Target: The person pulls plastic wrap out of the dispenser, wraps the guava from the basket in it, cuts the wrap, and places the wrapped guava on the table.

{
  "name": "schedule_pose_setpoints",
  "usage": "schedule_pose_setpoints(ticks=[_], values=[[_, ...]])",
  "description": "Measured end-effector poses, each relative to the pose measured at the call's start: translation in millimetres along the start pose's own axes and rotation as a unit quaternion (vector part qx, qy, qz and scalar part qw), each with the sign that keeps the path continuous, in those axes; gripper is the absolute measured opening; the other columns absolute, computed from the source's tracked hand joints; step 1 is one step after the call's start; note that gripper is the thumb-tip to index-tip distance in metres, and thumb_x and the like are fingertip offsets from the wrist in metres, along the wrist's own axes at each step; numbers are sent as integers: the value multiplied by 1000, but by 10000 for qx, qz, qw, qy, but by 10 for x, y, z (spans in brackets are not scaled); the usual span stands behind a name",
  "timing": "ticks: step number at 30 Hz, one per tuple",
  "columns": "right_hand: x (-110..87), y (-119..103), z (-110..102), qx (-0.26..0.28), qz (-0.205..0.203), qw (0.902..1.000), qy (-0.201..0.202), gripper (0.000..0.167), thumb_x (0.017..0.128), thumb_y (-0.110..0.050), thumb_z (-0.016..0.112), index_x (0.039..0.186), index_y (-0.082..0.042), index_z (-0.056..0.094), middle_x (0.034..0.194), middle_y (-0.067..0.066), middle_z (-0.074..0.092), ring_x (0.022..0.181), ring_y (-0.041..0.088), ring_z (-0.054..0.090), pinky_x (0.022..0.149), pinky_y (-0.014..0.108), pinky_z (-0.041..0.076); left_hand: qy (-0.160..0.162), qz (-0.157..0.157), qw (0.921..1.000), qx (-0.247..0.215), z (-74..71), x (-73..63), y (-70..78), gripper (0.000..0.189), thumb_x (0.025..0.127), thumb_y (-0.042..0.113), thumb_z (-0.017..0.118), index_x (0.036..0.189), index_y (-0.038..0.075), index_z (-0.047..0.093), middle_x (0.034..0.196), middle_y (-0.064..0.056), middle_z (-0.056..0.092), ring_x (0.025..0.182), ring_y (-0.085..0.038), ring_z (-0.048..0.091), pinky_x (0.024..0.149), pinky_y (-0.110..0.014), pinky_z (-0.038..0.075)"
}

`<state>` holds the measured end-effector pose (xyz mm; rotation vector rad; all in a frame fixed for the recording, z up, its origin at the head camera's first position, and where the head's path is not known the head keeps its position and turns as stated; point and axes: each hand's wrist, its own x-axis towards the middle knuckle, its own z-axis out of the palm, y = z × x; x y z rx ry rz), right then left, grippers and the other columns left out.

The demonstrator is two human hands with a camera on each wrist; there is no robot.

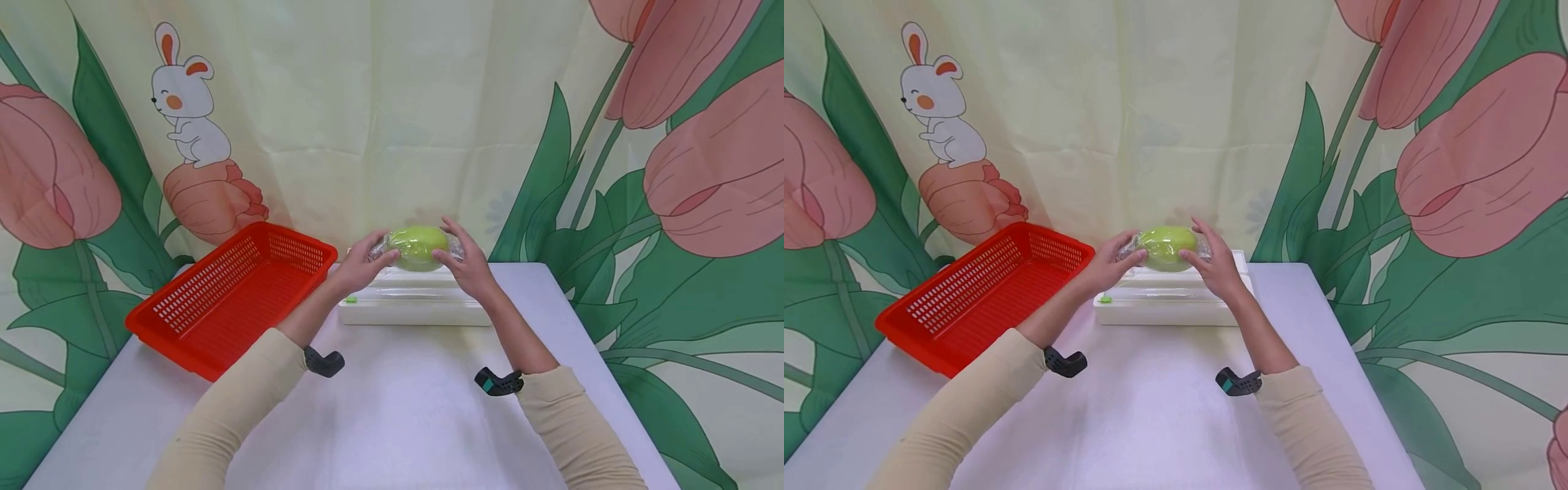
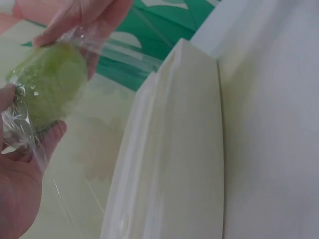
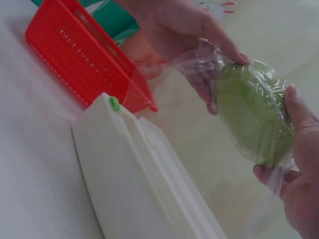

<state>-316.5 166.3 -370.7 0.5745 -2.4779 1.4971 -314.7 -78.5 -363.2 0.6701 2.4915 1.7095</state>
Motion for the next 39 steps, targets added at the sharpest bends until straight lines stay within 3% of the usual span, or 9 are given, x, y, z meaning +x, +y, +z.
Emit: schedule_pose_setpoints(ticks=[4, 10, 18, 21, 25, 30, 35, 39], values=[[-28, 2, 11, -11, -176, 9998, -107, 74, 87, -27, 71, 150, -27, 33, 148, 10, 45, 142, 29, 34, 117, 55, 26, -92, -119, 9996, -248, 29, 8, -20, 42, 97, 26, 58, 135, 9, 48, 117, -14, 60, 101, -28, 62, 95, -46, 53], [-92, 56, 28, -156, -168, 9995, -221, 92, 74, -23, 85, 150, -30, 33, 152, 4, 41, 145, 26, 30, 117, 58, 21, -133, -319, 9991, -231, 30, 16, -48, 41, 98, 34, 55, 132, 11, 51, 113, -12, 62, 99, -26, 60, 98, -52, 49], [-132, 133, 45, -201, -13, 9989, -433, 77, 80, -26, 79, 146, -33, 39, 151, 5, 41, 134, 30, 43, 105, 55, 41, -399, -514, 9978, -96, 17, 2, -78, 38, 99, 44, 50, 123, 15, 56, 106, -8, 65, 98, -24, 61, 96, -48, 50], [-145, 139, 41, -209, -2, 9987, -470, 75, 82, -28, 78, 146, -30, 39, 151, 6, 42, 130, 30, 46, 100, 51, 44, -500, -584, 9970, 110, 17, -2, -79, 43, 98, 49, 47, 126, 17, 55, 111, -7, 64, 102, -25, 62, 95, -46, 51], [-149, 149, 37, -195, 35, 9984, -524, 73, 85, -28, 75, 147, -29, 38, 151, 7, 42, 125, 30, 49, 95, 46, 48, -312, -625, 9956, 629, 32, -1, -74, 63, 92, 57, 53, 143, 21, 42, 134, -5, 55, 115, -28, 59, 97, -48, 51], [-137, 182, 44, -175, 157, 9981, -566, 68, 88, -28, 72, 147, -26, 38, 152, 9, 41, 130, 34, 45, 99, 52, 45, -60, -162, 9947, 1016, 84, -9, -78, 91, 79, 48, 75, 152, 29, 24, 153, -6, 37, 136, -30, 42, 106, -52, 43], [-129, 193, 58, -171, 223, 9974, -659, 66, 89, -27, 70, 147, -24, 38, 150, 11, 42, 129, 34, 46, 100, 54, 45, -66, 565, 9918, 1149, 129, -29, -151, 97, 72, 26, 86, 150, 29, 29, 151, -7, 37, 138, -29, 37, 106, -52, 42], [-132, 203, 64, -255, 292, 9966, -733, 62, 90, -30, 67, 146, -25, 40, 144, 13, 47, 120, 32, 51, 95, 47, 48, -89, 755, 9899, 1196, 150, -41, -227, 91, 74, 14, 84, 148, 28, 33, 148, -3, 39, 136, -24, 39, 108, -49, 42]])
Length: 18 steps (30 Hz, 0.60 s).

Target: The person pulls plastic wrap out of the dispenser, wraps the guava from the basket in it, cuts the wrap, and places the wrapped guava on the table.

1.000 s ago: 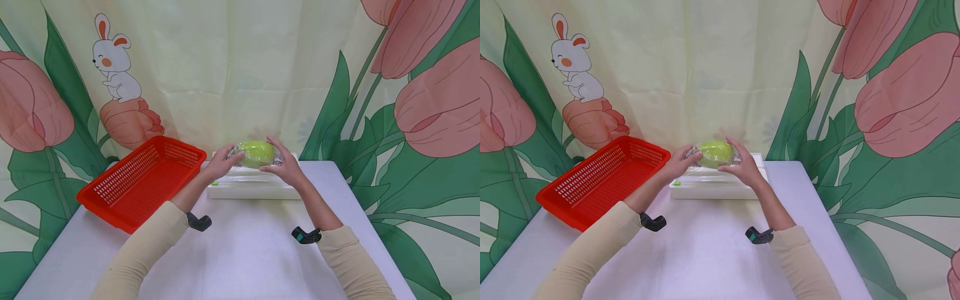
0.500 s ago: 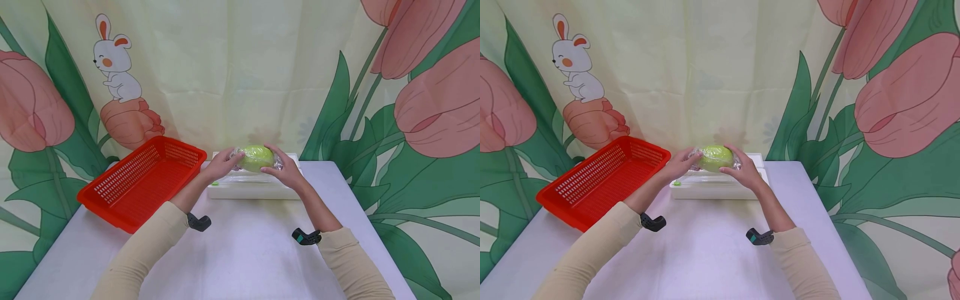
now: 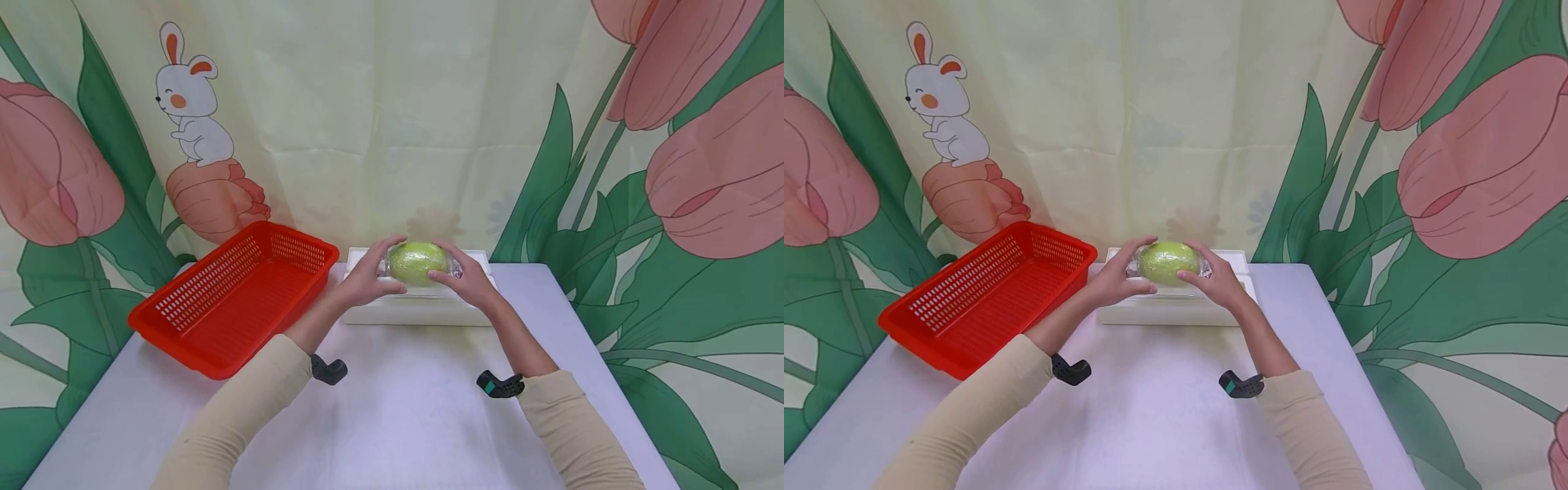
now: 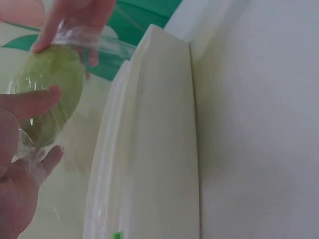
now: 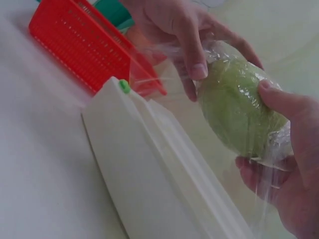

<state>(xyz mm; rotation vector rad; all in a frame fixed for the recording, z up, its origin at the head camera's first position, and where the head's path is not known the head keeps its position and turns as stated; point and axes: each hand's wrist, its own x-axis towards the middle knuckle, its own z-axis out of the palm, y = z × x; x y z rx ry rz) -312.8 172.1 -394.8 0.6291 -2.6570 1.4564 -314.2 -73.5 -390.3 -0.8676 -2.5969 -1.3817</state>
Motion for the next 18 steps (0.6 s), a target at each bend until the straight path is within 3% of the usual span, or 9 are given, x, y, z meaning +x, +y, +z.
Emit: schedule_pose_setpoints(ticks=[9, 14, 18], values=[[17, 20, 5, 38, 75, 9999, -124, 58, 94, -25, 62, 147, -15, 39, 144, 18, 46, 118, 34, 51, 92, 44, 48, 50, 164, 9998, 124, 49, -6, -62, 77, 77, 9, 81, 142, 21, 41, 142, -4, 47, 133, -23, 44, 112, -44, 38], [26, 36, 33, -523, 280, 9982, 14, 60, 94, -38, 61, 147, -21, 39, 141, 19, 51, 113, 33, 58, 89, 45, 51, 27, -20, 10000, -8, 54, 3, -93, 76, 78, 12, 80, 143, 23, 41, 143, -3, 47, 134, -23, 43, 112, -44, 38], [14, 63, 75, -557, 191, 9982, 115, 63, 92, -41, 64, 148, -22, 39, 140, 17, 52, 109, 32, 61, 86, 45, 52, -93, -310, 9992, -222, 58, 7, -118, 74, 80, 16, 79, 144, 24, 41, 145, -3, 46, 133, -25, 44, 111, -46, 38]])
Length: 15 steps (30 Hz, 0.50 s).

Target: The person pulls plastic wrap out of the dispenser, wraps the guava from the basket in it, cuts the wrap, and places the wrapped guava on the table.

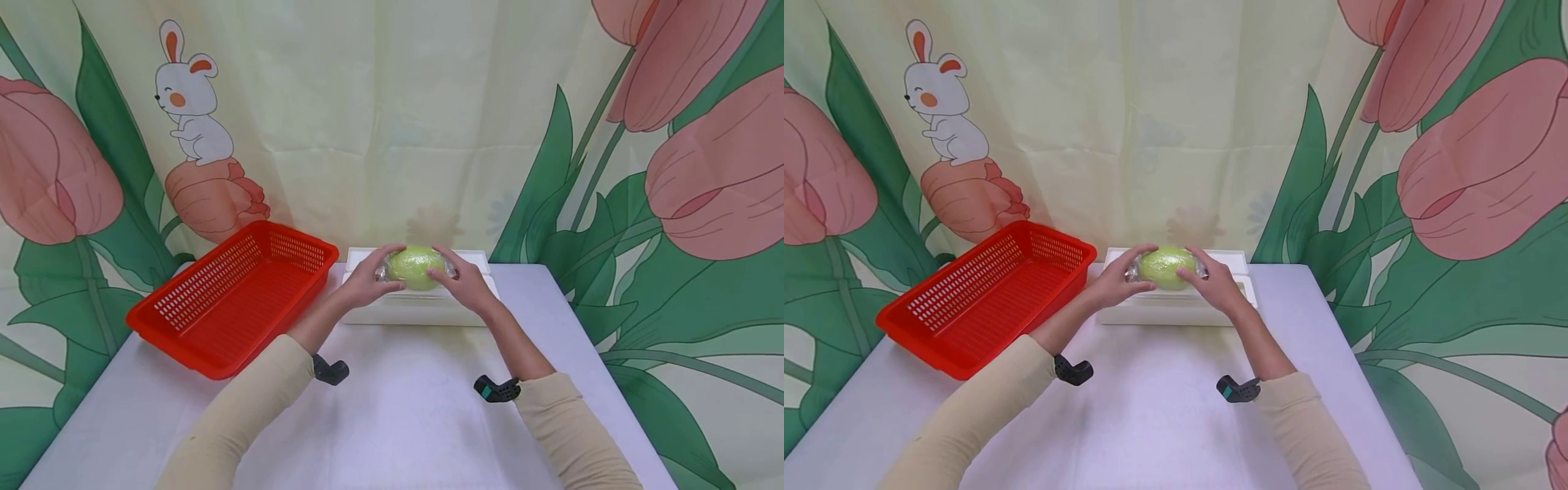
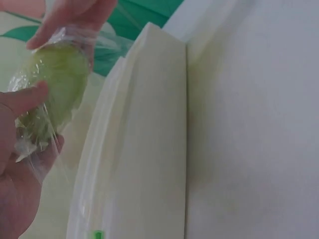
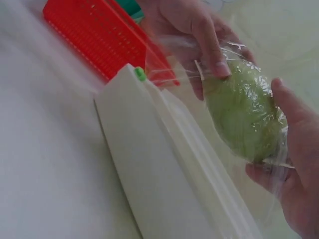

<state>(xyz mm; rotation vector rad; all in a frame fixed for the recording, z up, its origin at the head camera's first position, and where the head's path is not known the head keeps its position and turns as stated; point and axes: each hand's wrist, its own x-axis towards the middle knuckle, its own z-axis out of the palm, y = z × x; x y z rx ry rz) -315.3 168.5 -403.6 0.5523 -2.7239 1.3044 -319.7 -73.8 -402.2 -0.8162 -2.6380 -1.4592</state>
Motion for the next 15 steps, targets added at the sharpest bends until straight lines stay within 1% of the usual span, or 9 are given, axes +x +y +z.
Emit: schedule_pose_setpoints(ticks=[3, 6, 9, 12, 15], values=[[-11, 21, 31, 48, -134, 9999, -52, 73, 86, -36, 73, 148, -20, 38, 144, 15, 49, 112, 31, 59, 87, 44, 52, -119, -263, 9995, -107, 6, -1, -23, 73, 82, 21, 78, 145, 26, 40, 146, -3, 46, 133, -26, 44, 110, -46, 39], [-22, 47, 62, -115, -232, 9996, -85, 86, 78, -32, 81, 149, -20, 36, 149, 11, 44, 128, 30, 50, 101, 48, 47, -274, -459, 9985, -155, 20, 5, -60, 73, 84, 25, 75, 147, 28, 38, 147, -4, 44, 131, -27, 45, 108, -47, 42], [-35, 69, 96, -207, -367, 9991, -15, 93, 72, -27, 85, 150, -20, 34, 151, 8, 41, 139, 30, 40, 111, 51, 38, -420, -607, 9972, -130, 29, 12, -83, 71, 87, 29, 72, 148, 31, 35, 148, -4, 43, 129, -27, 46, 106, -47, 44], [-50, 83, 127, -299, -614, 9976, 112, 96, 70, -23, 87, 150, -17, 34, 151, 9, 41, 141, 30, 36, 113, 53, 34, -505, -726, 9960, -133, 32, 16, -88, 69, 89, 31, 69, 148, 30, 34, 146, -6, 44, 128, -28, 46, 106, -48, 43], [-60, 97, 149, -377, -765, 9961, 237, 93, 69, -21, 88, 147, -15, 37, 148, 11, 43, 138, 31, 39, 112, 52, 36, -527, -836, 9950, -162, 36, 17, -91, 69, 90, 34, 67, 149, 29, 32, 147, -7, 43, 129, -29, 47, 106, -49, 43]])
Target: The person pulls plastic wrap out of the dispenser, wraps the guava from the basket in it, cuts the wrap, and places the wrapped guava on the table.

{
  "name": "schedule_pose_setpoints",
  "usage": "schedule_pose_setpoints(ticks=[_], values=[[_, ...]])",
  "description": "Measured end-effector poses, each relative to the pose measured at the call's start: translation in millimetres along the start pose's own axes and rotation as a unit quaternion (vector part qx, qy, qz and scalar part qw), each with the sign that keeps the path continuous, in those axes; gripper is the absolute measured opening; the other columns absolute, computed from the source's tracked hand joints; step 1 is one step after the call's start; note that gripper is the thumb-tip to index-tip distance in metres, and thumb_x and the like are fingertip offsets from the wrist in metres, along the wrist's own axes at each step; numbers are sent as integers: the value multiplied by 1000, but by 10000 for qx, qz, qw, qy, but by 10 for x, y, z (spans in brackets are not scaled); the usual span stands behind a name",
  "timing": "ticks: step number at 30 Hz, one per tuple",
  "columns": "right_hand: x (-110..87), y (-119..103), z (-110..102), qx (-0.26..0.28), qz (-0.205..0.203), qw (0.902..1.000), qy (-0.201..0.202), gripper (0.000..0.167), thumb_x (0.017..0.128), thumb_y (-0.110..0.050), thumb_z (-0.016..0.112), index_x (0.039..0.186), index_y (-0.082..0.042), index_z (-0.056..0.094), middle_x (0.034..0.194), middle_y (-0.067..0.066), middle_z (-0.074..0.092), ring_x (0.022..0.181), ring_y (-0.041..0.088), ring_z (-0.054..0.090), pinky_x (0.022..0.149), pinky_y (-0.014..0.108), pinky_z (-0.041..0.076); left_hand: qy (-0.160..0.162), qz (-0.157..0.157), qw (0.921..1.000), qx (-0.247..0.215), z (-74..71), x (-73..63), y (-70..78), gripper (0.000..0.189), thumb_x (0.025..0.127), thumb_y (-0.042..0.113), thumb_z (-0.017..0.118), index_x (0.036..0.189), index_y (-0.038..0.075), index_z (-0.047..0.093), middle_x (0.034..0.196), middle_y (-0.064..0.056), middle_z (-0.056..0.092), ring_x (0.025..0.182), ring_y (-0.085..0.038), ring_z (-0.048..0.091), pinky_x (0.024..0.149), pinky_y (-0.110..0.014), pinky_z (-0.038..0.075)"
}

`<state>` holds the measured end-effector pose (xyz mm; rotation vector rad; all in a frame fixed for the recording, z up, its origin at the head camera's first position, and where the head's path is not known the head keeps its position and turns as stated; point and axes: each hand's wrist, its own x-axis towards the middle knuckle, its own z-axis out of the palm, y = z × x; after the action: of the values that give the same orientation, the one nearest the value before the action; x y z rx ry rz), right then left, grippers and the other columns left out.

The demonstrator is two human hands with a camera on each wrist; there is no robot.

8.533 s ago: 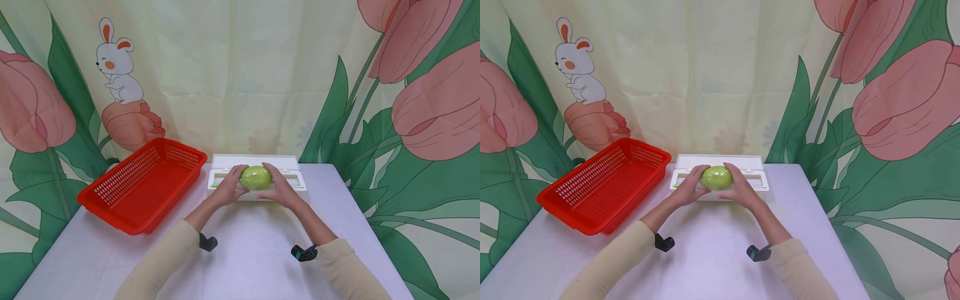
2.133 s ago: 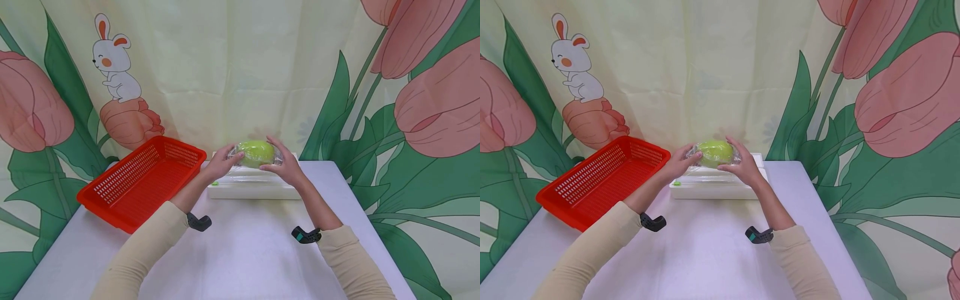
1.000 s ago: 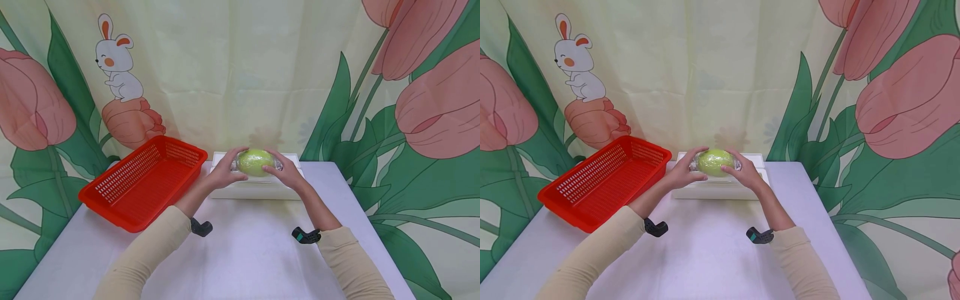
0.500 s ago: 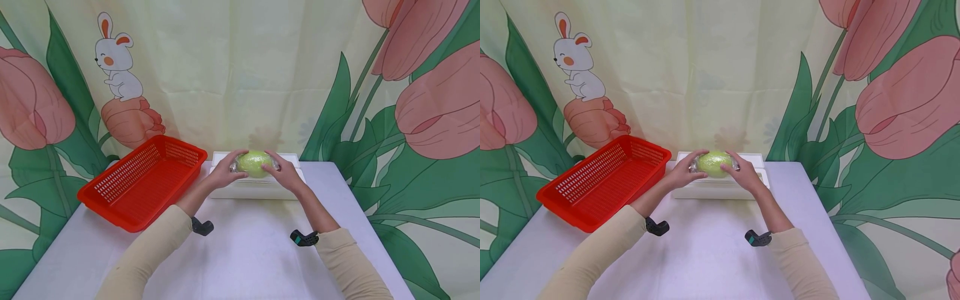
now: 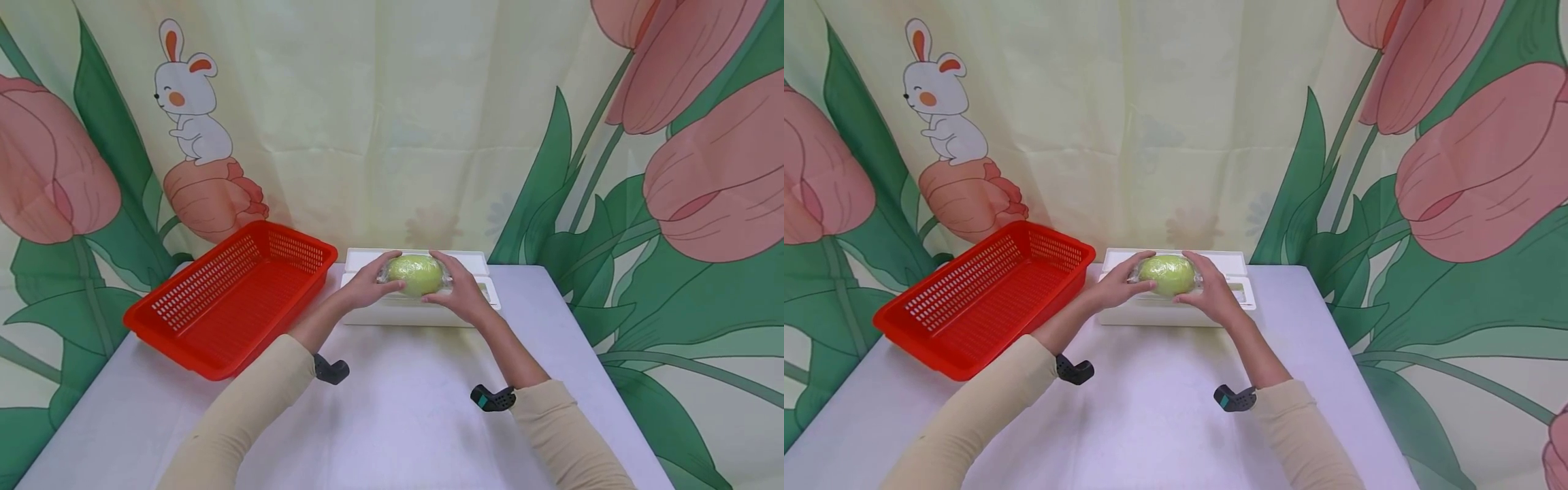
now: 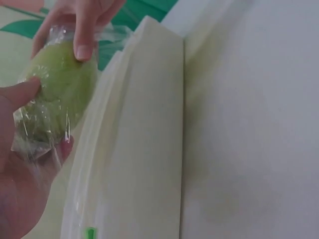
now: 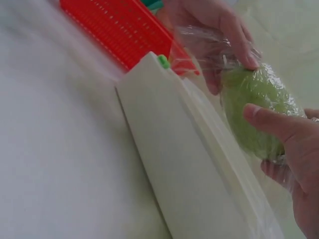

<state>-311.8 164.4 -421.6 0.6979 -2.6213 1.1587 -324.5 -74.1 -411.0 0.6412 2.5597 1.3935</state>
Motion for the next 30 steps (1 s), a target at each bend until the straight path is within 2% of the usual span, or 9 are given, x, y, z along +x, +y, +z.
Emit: schedule_pose_setpoints(ticks=[3, 8, 11, 14, 19, 23, 27, 30], values=[[-3, 24, 20, -17, 37, 10000, 25, 87, 70, -22, 87, 144, -16, 41, 145, 11, 47, 135, 30, 43, 110, 51, 39, -26, -99, 9999, 37, 1, -8, -5, 70, 90, 37, 66, 150, 29, 30, 148, -8, 43, 130, -31, 47, 106, -51, 43], [13, 86, 34, 26, 222, 9996, -191, 83, 73, -26, 85, 144, -20, 42, 147, 10, 46, 136, 31, 42, 110, 53, 38, -90, -161, 9997, 177, 12, -31, -30, 77, 87, 36, 71, 150, 29, 28, 148, -8, 42, 129, -30, 47, 103, -49, 47], [19, 103, 30, 160, 362, 9987, -336, 82, 75, -27, 84, 145, -21, 42, 149, 10, 44, 139, 31, 40, 112, 54, 35, -44, 35, 9999, 137, 28, -48, -47, 85, 82, 27, 77, 151, 28, 27, 150, -8, 37, 131, -29, 44, 99, -46, 50], [25, 108, 23, 258, 487, 9973, -488, 81, 77, -28, 82, 146, -22, 40, 150, 10, 43, 139, 32, 39, 112, 54, 35, 153, 367, 9992, 106, 56, -55, -82, 91, 77, 17, 81, 150, 28, 28, 151, -10, 33, 133, -29, 41, 97, -45, 51], [40, 105, 6, 605, 655, 9937, -685, 80, 81, -30, 78, 149, -25, 35, 151, 11, 40, 130, 34, 48, 101, 53, 47, 519, 736, 9957, 220, 134, -35, -171, 88, 76, 8, 81, 148, 25, 32, 147, -11, 37, 135, -28, 40, 103, -49, 47], [53, 126, 12, 763, 789, 9915, -701, 79, 83, -32, 76, 149, -26, 32, 155, 10, 35, 129, 35, 48, 96, 52, 51, 718, 652, 9949, 272, 182, -18, -238, 79, 78, 6, 79, 142, 25, 39, 142, -6, 44, 132, -26, 43, 106, -49, 44], [55, 158, 41, 852, 930, 9903, -590, 84, 80, -31, 79, 150, -28, 31, 154, 10, 35, 128, 35, 50, 95, 49, 52, 701, 544, 9959, 160, 190, -5, -269, 73, 80, 6, 77, 139, 27, 42, 140, -5, 46, 126, -25, 48, 96, -41, 53], [51, 171, 75, 895, 866, 9907, -549, 92, 76, -25, 83, 151, -28, 28, 151, 13, 37, 122, 36, 55, 92, 46, 54, 636, 548, 9964, 61, 176, 5, -277, 72, 81, 6, 76, 140, 27, 42, 142, -5, 45, 125, -26, 49, 92, -38, 55]])
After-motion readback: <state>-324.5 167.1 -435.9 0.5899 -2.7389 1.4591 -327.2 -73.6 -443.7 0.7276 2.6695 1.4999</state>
